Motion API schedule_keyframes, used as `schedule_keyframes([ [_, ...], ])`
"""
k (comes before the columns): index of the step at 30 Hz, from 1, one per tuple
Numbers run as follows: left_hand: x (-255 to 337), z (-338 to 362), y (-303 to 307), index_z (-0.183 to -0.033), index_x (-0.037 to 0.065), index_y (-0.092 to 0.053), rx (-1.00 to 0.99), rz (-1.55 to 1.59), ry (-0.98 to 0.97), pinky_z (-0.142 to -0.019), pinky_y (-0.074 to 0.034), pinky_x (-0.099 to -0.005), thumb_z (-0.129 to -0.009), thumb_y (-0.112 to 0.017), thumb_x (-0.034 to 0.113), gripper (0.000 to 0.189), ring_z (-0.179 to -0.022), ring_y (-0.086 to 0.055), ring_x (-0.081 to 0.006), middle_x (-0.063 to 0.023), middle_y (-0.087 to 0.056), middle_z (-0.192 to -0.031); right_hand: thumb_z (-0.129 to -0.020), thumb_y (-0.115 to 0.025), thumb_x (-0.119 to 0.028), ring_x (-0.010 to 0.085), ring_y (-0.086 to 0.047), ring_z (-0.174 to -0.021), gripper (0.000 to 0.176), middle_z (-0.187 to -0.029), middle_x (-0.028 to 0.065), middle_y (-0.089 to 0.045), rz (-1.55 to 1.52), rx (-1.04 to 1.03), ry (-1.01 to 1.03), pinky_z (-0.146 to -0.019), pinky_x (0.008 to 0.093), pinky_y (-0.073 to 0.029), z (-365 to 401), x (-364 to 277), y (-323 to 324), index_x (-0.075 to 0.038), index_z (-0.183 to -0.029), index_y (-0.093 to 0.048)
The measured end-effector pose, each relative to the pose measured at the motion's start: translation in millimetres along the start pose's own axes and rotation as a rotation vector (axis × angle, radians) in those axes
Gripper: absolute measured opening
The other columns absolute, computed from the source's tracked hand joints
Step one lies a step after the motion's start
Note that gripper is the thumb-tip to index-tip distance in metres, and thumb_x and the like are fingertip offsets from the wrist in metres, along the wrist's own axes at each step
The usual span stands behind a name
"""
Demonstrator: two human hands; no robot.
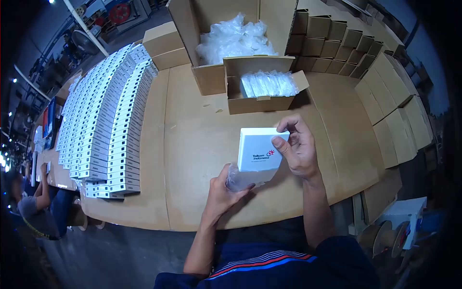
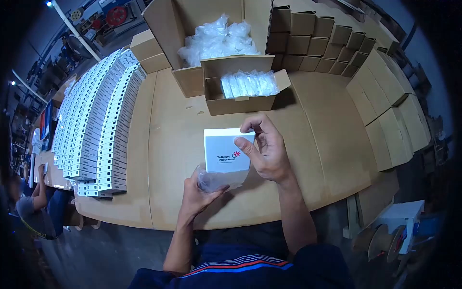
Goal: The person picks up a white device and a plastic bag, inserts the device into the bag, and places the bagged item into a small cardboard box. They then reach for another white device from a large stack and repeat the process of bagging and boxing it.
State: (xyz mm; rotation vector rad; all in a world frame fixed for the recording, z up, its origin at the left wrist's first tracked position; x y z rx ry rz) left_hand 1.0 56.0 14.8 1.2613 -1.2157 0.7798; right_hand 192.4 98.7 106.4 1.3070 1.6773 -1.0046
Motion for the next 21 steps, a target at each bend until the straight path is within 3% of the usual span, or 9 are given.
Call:
schedule_keyframes([
  [3, 3, 0, 0, -0.124, -0.002, -0.061, -0.015, 0.011, 0.057, -0.089, -0.058, -0.0362, -0.076, -0.089, 0.012, 0.058, -0.1, -0.074, -0.0221, -0.0159, -0.076, -0.106, -0.096, -0.072, -0.009, 0.0096, -0.053, -0.093, 0.025, -0.099, 0.0024, -0.055, 0.037, -0.014, 0.008, -0.085, 0.0267, -0.045, -2, 1, -3, -0.003, -0.111, -0.053],
  [6, 8, 0, 0, -0.124, 0.002, -0.06, 0.002, -0.005, -0.01, -0.082, -0.06, -0.0373, -0.075, -0.088, 0.011, 0.057, -0.097, -0.076, -0.0284, -0.0176, -0.076, -0.101, -0.094, -0.074, -0.009, 0.0099, -0.053, -0.09, 0.024, -0.097, 0.0027, -0.057, 0.102, -0.047, 0.003, -0.082, 0.0268, -0.046, -4, 1, -8, -0.003, -0.108, -0.055],
  [9, 4, 0, -1, -0.128, 0.0, -0.059, -0.001, 0.036, 0.016, -0.083, -0.059, -0.0371, -0.074, -0.09, 0.012, 0.064, -0.098, -0.075, -0.0272, -0.0173, -0.076, -0.104, -0.092, -0.075, -0.009, 0.0104, -0.055, -0.087, 0.023, -0.093, 0.0032, -0.059, 0.194, -0.096, -0.046, -0.08, 0.0273, -0.048, -6, 7, -14, -0.003, -0.105, -0.058],
  [12, 6, 1, -3, -0.135, -0.003, -0.055, -0.041, 0.167, -0.002, -0.093, -0.055, -0.0353, -0.085, -0.082, 0.015, 0.06, -0.109, -0.069, -0.0226, -0.0152, -0.072, -0.117, -0.092, -0.075, -0.011, 0.0114, -0.061, -0.085, 0.021, -0.09, 0.0049, -0.063, 0.289, -0.073, -0.052, -0.077, 0.0285, -0.05, -10, 11, -17, -0.001, -0.102, -0.06],
  [15, -21, 10, -7, -0.14, -0.006, -0.052, -0.032, 0.627, 0.11, -0.102, -0.048, -0.0333, -0.101, -0.065, 0.023, 0.05, -0.119, -0.06, -0.0186, -0.012, -0.064, -0.13, -0.093, -0.075, -0.014, 0.0121, -0.064, -0.083, 0.022, -0.09, 0.0063, -0.065, 0.308, -0.078, -0.174, -0.076, 0.0289, -0.052, -11, 24, -16, 0.001, -0.1, -0.06],
  [16, -23, 11, -7, -0.143, -0.005, -0.05, -0.026, 0.64, 0.11, -0.105, -0.043, -0.032, -0.11, -0.045, 0.028, 0.047, -0.122, -0.056, -0.0167, -0.0104, -0.061, -0.133, -0.093, -0.075, -0.014, 0.0121, -0.064, -0.082, 0.022, -0.09, 0.0065, -0.065, 0.331, -0.091, -0.223, -0.076, 0.0288, -0.052, -10, 30, -16, 0.001, -0.1, -0.06],
  [18, -34, 11, -10, -0.142, -0.005, -0.05, -0.003, 0.642, 0.163, -0.104, -0.044, -0.0316, -0.111, -0.043, 0.031, 0.048, -0.12, -0.057, -0.0162, -0.0103, -0.062, -0.131, -0.094, -0.074, -0.017, 0.0111, -0.064, -0.084, 0.027, -0.095, 0.0071, -0.067, 0.342, -0.156, -0.31, -0.078, 0.0276, -0.052, -7, 41, -18, 0.002, -0.106, -0.059],
  [21, -41, 13, -11, -0.141, -0.005, -0.051, 0.058, 0.676, 0.189, -0.103, -0.044, -0.0314, -0.112, -0.042, 0.032, 0.049, -0.118, -0.058, -0.0152, -0.0099, -0.063, -0.128, -0.096, -0.073, -0.018, 0.0109, -0.065, -0.089, 0.031, -0.099, 0.0071, -0.067, 0.106, -0.076, -0.353, -0.08, 0.0264, -0.052, 2, 58, -13, 0.002, -0.113, -0.057],
])
Point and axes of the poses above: each hand's wrist, its own z-axis away from the middle knuckle, its own y-axis out of the back of the hand, x = y × z, the point moved 8 cm from there along -z, towards the middle knuckle
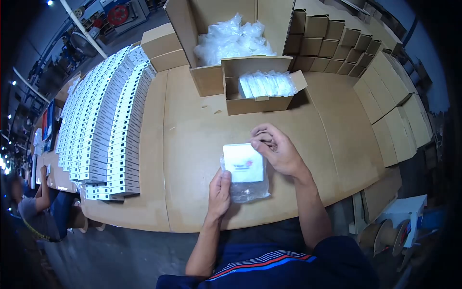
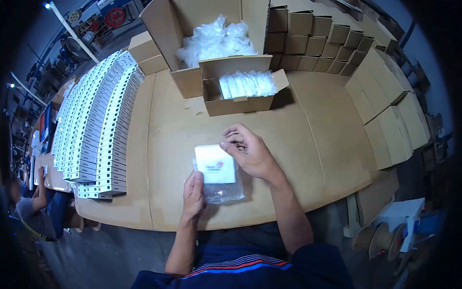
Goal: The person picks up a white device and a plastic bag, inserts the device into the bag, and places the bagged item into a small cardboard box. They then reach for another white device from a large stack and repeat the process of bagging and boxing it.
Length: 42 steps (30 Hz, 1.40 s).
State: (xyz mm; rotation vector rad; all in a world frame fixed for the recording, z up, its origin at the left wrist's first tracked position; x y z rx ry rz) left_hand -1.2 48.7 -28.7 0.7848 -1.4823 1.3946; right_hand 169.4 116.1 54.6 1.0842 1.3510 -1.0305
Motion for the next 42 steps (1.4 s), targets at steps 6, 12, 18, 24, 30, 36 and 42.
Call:
schedule_keyframes([
  [6, 1, -4, 15, -0.137, -0.003, -0.053, 0.139, -0.069, -0.051, -0.096, -0.05, -0.0321, -0.112, -0.042, 0.035, 0.047, -0.109, -0.062, -0.0151, -0.0088, -0.065, -0.121, -0.095, -0.074, -0.011, 0.0104, -0.065, -0.09, 0.027, -0.102, 0.0076, -0.069, -0.373, 0.052, -0.12, -0.082, 0.0245, -0.053, 40, 47, 9, 0.001, -0.115, -0.06],
  [12, 5, -8, 22, -0.138, -0.005, -0.053, 0.126, -0.235, -0.108, -0.095, -0.048, -0.0311, -0.113, -0.038, 0.035, 0.05, -0.107, -0.059, -0.0134, -0.0082, -0.066, -0.12, -0.095, -0.072, -0.003, 0.0069, -0.063, -0.088, 0.015, -0.095, 0.0038, -0.07, -0.422, 0.167, -0.067, -0.08, 0.0209, -0.051, 48, 57, -1, 0.003, -0.107, -0.065],
  [18, 44, -8, 0, -0.149, -0.005, -0.044, 0.08, -0.368, -0.279, -0.1, -0.046, -0.0321, -0.113, -0.034, 0.035, 0.055, -0.115, -0.059, -0.0168, -0.0138, -0.062, -0.135, -0.096, -0.07, -0.003, 0.0083, -0.063, -0.093, 0.009, -0.099, 0.0053, -0.07, -0.347, 0.17, 0.055, -0.088, 0.0246, -0.05, 47, 52, 5, 0.0, -0.103, -0.066],
  [24, 38, -10, -2, -0.155, -0.005, -0.035, 0.078, -0.187, -0.237, -0.108, -0.043, -0.0343, -0.112, -0.033, 0.041, 0.063, -0.125, -0.055, -0.0193, -0.0156, -0.057, -0.142, -0.093, -0.073, -0.002, 0.008, -0.062, -0.096, 0.023, -0.108, 0.0086, -0.071, -0.442, 0.112, 0.155, -0.084, 0.0226, -0.051, 47, 54, -3, -0.001, -0.114, -0.062],
  [30, 28, -9, 0, -0.155, -0.003, -0.035, 0.052, -0.17, -0.15, -0.104, -0.046, -0.0309, -0.111, -0.043, 0.033, 0.057, -0.123, -0.056, -0.0174, -0.0126, -0.057, -0.14, -0.087, -0.076, 0.005, 0.0163, -0.064, -0.111, 0.049, -0.115, 0.0112, -0.068, -0.363, 0.11, -0.031, -0.098, 0.0304, -0.053, 50, 51, -18, 0.0, -0.13, -0.053],
  [36, 31, -4, -15, -0.134, -0.002, -0.057, 0.075, -0.117, -0.067, -0.088, -0.058, -0.0311, -0.106, -0.058, 0.021, 0.037, -0.108, -0.064, -0.0158, -0.0083, -0.066, -0.117, -0.09, -0.069, 0.01, 0.0201, -0.064, -0.115, 0.03, -0.119, 0.0159, -0.069, -0.27, -0.019, 0.059, -0.102, 0.0326, -0.053, 52, 44, -19, 0.003, -0.119, -0.063],
  [42, 20, -4, -2, -0.116, -0.002, -0.068, 0.21, 0.021, 0.016, -0.081, -0.061, -0.0321, -0.106, -0.057, 0.025, 0.031, -0.096, -0.069, -0.0169, -0.0091, -0.069, -0.108, -0.094, -0.065, 0.005, 0.0242, -0.063, -0.119, 0.012, -0.126, 0.0211, -0.068, -0.206, 0.127, 0.073, -0.104, 0.034, -0.049, 55, 42, -1, 0.003, -0.106, -0.07],
])
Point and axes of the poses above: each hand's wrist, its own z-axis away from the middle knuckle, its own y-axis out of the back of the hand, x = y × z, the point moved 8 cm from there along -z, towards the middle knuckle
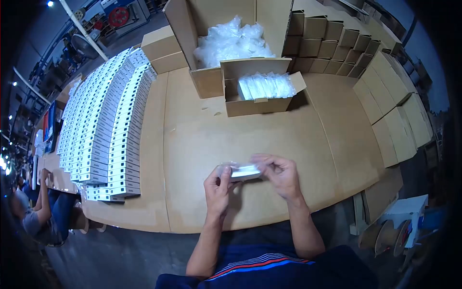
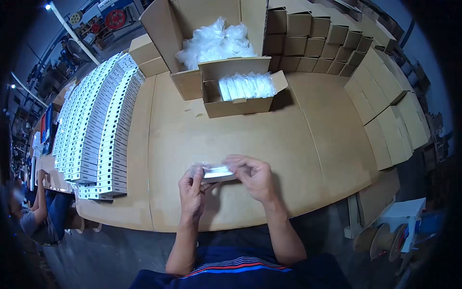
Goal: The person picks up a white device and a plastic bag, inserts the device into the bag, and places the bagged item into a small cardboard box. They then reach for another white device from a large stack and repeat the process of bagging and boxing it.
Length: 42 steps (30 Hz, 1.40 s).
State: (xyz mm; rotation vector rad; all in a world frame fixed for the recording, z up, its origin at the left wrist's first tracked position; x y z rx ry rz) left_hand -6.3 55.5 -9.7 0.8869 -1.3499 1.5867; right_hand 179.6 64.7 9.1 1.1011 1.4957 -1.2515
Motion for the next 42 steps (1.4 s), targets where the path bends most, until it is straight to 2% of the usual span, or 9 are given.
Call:
schedule_keyframes([
  [5, 2, -9, 8, -0.112, -0.004, -0.066, 0.057, 0.032, -0.021, -0.079, -0.066, -0.0401, -0.106, -0.056, 0.021, 0.028, -0.095, -0.072, -0.0222, -0.0115, -0.068, -0.105, -0.092, -0.073, -0.003, 0.0228, -0.064, -0.117, 0.019, -0.13, 0.0203, -0.066, -0.015, 0.093, 0.263, -0.101, 0.0356, -0.05, -2, -27, 12, -0.003, -0.111, -0.073],
  [9, -1, -10, 5, -0.111, -0.003, -0.064, 0.025, -0.06, -0.035, -0.08, -0.065, -0.0388, -0.108, -0.052, 0.024, 0.029, -0.094, -0.071, -0.0196, -0.0099, -0.067, -0.104, -0.081, -0.08, -0.001, 0.0231, -0.069, -0.107, 0.027, -0.118, 0.0149, -0.072, 0.464, -0.2, 0.089, -0.093, 0.0311, -0.053, -5, -26, -22, -0.008, -0.107, -0.079],
  [17, 0, -8, 8, -0.095, 0.008, -0.043, 0.008, -0.021, -0.002, -0.083, -0.063, -0.0403, -0.112, -0.04, 0.026, 0.025, -0.092, -0.068, -0.0169, -0.0091, -0.062, -0.102, -0.078, -0.083, -0.003, 0.0251, -0.07, -0.107, 0.033, -0.114, 0.0134, -0.075, 0.422, -0.154, 0.048, -0.095, 0.0346, -0.054, -6, -22, -18, -0.005, -0.11, -0.076],
  [20, -13, -10, 19, -0.11, 0.006, -0.049, 0.02, -0.01, 0.001, -0.085, -0.063, -0.0404, -0.112, -0.04, 0.029, 0.024, -0.095, -0.068, -0.0197, -0.0119, -0.061, -0.11, -0.078, -0.082, -0.001, 0.0263, -0.066, -0.118, 0.032, -0.119, 0.0136, -0.073, 0.431, -0.149, 0.044, -0.102, 0.0367, -0.051, -5, -19, -16, -0.002, -0.109, -0.076],
  [26, 20, -3, -2, -0.146, 0.009, -0.045, -0.198, -0.229, -0.104, -0.085, -0.063, -0.0355, -0.105, -0.055, 0.013, 0.042, -0.109, -0.064, -0.022, -0.0144, -0.056, -0.124, -0.078, -0.082, -0.005, 0.0318, -0.052, -0.137, 0.027, -0.132, 0.0111, -0.068, 0.484, -0.121, 0.131, -0.113, 0.042, -0.043, -6, -27, -10, -0.004, -0.105, -0.077],
  [27, 31, 2, -15, -0.14, 0.006, -0.053, -0.257, -0.174, -0.107, -0.088, -0.062, -0.0352, -0.098, -0.063, 0.0, 0.044, -0.116, -0.061, -0.0227, -0.0131, -0.053, -0.132, -0.077, -0.081, -0.005, 0.0327, -0.051, -0.137, 0.028, -0.135, 0.0111, -0.067, 0.511, -0.13, 0.167, -0.113, 0.0425, -0.042, -7, -32, -9, -0.005, -0.105, -0.076],
  [31, 33, -5, -15, -0.122, 0.001, -0.068, -0.317, -0.38, -0.234, -0.088, -0.062, -0.0336, -0.093, -0.068, -0.004, 0.03, -0.117, -0.061, -0.0216, -0.0124, -0.052, -0.138, -0.076, -0.082, -0.006, 0.0346, -0.051, -0.136, 0.033, -0.138, 0.0104, -0.065, 0.659, -0.187, 0.234, -0.113, 0.0437, -0.042, -8, -45, -13, -0.005, -0.108, -0.075],
  [37, 39, -16, -15, -0.116, -0.001, -0.071, -0.314, -0.492, -0.204, -0.086, -0.06, -0.0307, -0.091, -0.071, -0.002, 0.025, -0.112, -0.064, -0.0177, -0.0119, -0.054, -0.139, -0.078, -0.08, -0.007, 0.032, -0.066, -0.106, 0.029, -0.11, 0.0094, -0.072, 0.902, -0.369, 0.366, -0.09, 0.0417, -0.053, -17, -73, -28, -0.004, -0.106, -0.071],
  [42, 36, -36, -15, -0.134, 0.001, -0.058, -0.331, -0.326, -0.208, -0.087, -0.058, -0.033, -0.092, -0.071, 0.002, 0.044, -0.12, -0.061, -0.0223, -0.0146, -0.05, -0.145, -0.08, -0.079, -0.004, 0.0295, -0.067, -0.082, 0.025, -0.094, 0.0115, -0.068, 0.908, -0.414, 0.453, -0.074, 0.0385, -0.054, -41, -92, -29, -0.003, -0.102, -0.069],
])
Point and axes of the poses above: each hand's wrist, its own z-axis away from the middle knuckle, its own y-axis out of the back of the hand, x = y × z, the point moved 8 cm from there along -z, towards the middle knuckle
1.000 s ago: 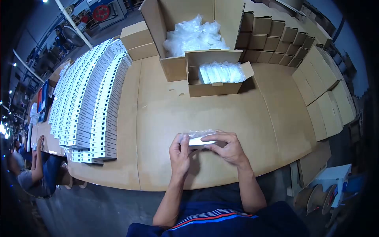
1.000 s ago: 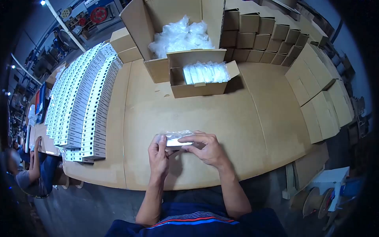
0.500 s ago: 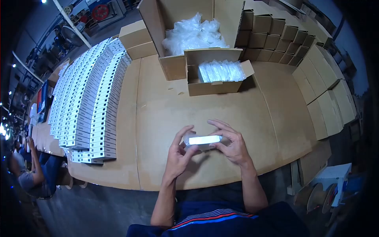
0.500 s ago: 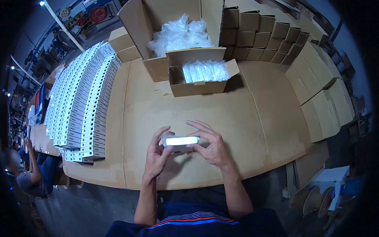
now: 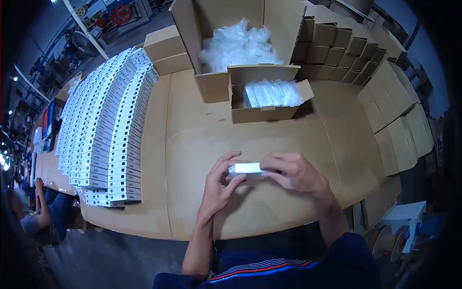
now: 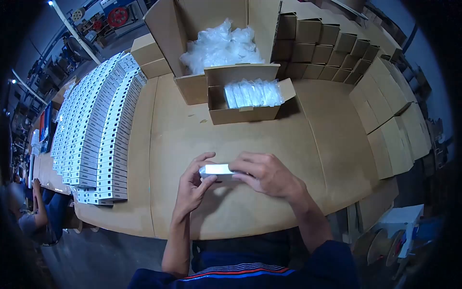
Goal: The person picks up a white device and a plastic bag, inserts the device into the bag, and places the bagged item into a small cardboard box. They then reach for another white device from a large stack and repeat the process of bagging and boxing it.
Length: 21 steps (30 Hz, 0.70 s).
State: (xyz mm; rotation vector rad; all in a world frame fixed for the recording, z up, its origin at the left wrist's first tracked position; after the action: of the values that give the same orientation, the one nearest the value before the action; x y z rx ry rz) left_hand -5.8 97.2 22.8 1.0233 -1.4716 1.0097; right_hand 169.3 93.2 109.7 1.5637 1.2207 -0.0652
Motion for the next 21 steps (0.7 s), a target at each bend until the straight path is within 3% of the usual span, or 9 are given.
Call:
schedule_keyframes([
  [1, 2, -7, 1, -0.139, 0.002, -0.055, 0.037, 0.066, 0.004, -0.088, -0.058, -0.0347, -0.093, -0.071, 0.003, 0.049, -0.121, -0.061, -0.0243, -0.0156, -0.049, -0.147, -0.08, -0.079, -0.004, 0.0296, -0.067, -0.08, 0.024, -0.092, 0.0124, -0.068, -0.02, 0.033, -0.009, -0.073, 0.0378, -0.055, -6, 4, 6, -0.002, -0.102, -0.069],
  [4, 18, -38, 13, -0.15, 0.004, -0.042, 0.157, -0.275, -0.038, -0.099, -0.053, -0.0429, -0.095, -0.069, 0.009, 0.062, -0.129, -0.056, -0.0323, -0.0195, -0.045, -0.15, -0.082, -0.079, -0.002, 0.027, -0.068, -0.077, 0.022, -0.091, 0.0122, -0.067, 0.124, 0.34, -0.091, -0.067, 0.0364, -0.055, -29, 14, 44, -0.002, -0.101, -0.068],
  [5, 19, -50, 15, -0.155, 0.01, -0.039, 0.132, -0.422, -0.093, -0.107, -0.048, -0.0481, -0.096, -0.067, 0.01, 0.065, -0.133, -0.052, -0.0385, -0.0184, -0.039, -0.156, -0.083, -0.078, -0.001, 0.022, -0.069, -0.073, 0.021, -0.09, 0.0114, -0.066, 0.117, 0.46, -0.16, -0.059, 0.0333, -0.056, -33, 25, 48, -0.001, -0.101, -0.067],
  [6, 22, -61, 15, -0.156, 0.012, -0.038, 0.12, -0.564, -0.151, -0.107, -0.047, -0.0477, -0.096, -0.067, 0.01, 0.066, -0.134, -0.051, -0.0398, -0.0187, -0.039, -0.156, -0.084, -0.079, -0.001, 0.0184, -0.068, -0.07, 0.022, -0.089, 0.0104, -0.065, -0.067, 0.618, -0.191, -0.053, 0.0292, -0.057, -37, 44, 45, -0.001, -0.102, -0.066],
  [8, 25, -78, 10, -0.157, 0.014, -0.036, 0.093, -0.846, -0.267, -0.109, -0.046, -0.0469, -0.096, -0.067, 0.012, 0.069, -0.135, -0.048, -0.0424, -0.0195, -0.037, -0.156, -0.084, -0.079, -0.001, 0.0185, -0.067, -0.068, 0.023, -0.089, 0.0105, -0.064, -0.051, 0.78, -0.177, -0.053, 0.0278, -0.059, -52, 55, 41, -0.001, -0.102, -0.065],
  [11, 10, -97, 9, -0.157, 0.016, -0.035, 0.076, -1.019, -0.325, -0.106, -0.046, -0.047, -0.094, -0.067, 0.012, 0.071, -0.128, -0.051, -0.0414, -0.0196, -0.04, -0.153, -0.085, -0.078, -0.002, 0.0255, -0.066, -0.066, 0.024, -0.09, 0.0124, -0.063, 0.217, 0.79, -0.12, -0.054, 0.0329, -0.058, -76, 60, 26, 0.0, -0.105, -0.065],
  [17, -4, -103, 12, -0.156, 0.007, -0.035, 0.075, -1.077, -0.305, -0.104, -0.046, -0.0477, -0.093, -0.066, 0.011, 0.071, -0.122, -0.054, -0.0372, -0.0154, -0.045, -0.15, -0.086, -0.076, -0.003, 0.0312, -0.066, -0.069, 0.025, -0.088, 0.0134, -0.063, 0.327, 0.715, -0.151, -0.054, 0.0386, -0.056, -95, 78, -1, -0.002, -0.108, -0.066],
  [21, -4, -102, 12, -0.156, 0.006, -0.035, 0.082, -1.064, -0.31, -0.104, -0.045, -0.0462, -0.093, -0.066, 0.013, 0.071, -0.12, -0.054, -0.0366, -0.0159, -0.046, -0.149, -0.087, -0.076, -0.009, 0.0342, -0.067, -0.068, 0.019, -0.086, 0.0137, -0.062, 0.389, 0.639, -0.242, -0.053, 0.0421, -0.054, -100, 90, -7, -0.003, -0.102, -0.066],
])
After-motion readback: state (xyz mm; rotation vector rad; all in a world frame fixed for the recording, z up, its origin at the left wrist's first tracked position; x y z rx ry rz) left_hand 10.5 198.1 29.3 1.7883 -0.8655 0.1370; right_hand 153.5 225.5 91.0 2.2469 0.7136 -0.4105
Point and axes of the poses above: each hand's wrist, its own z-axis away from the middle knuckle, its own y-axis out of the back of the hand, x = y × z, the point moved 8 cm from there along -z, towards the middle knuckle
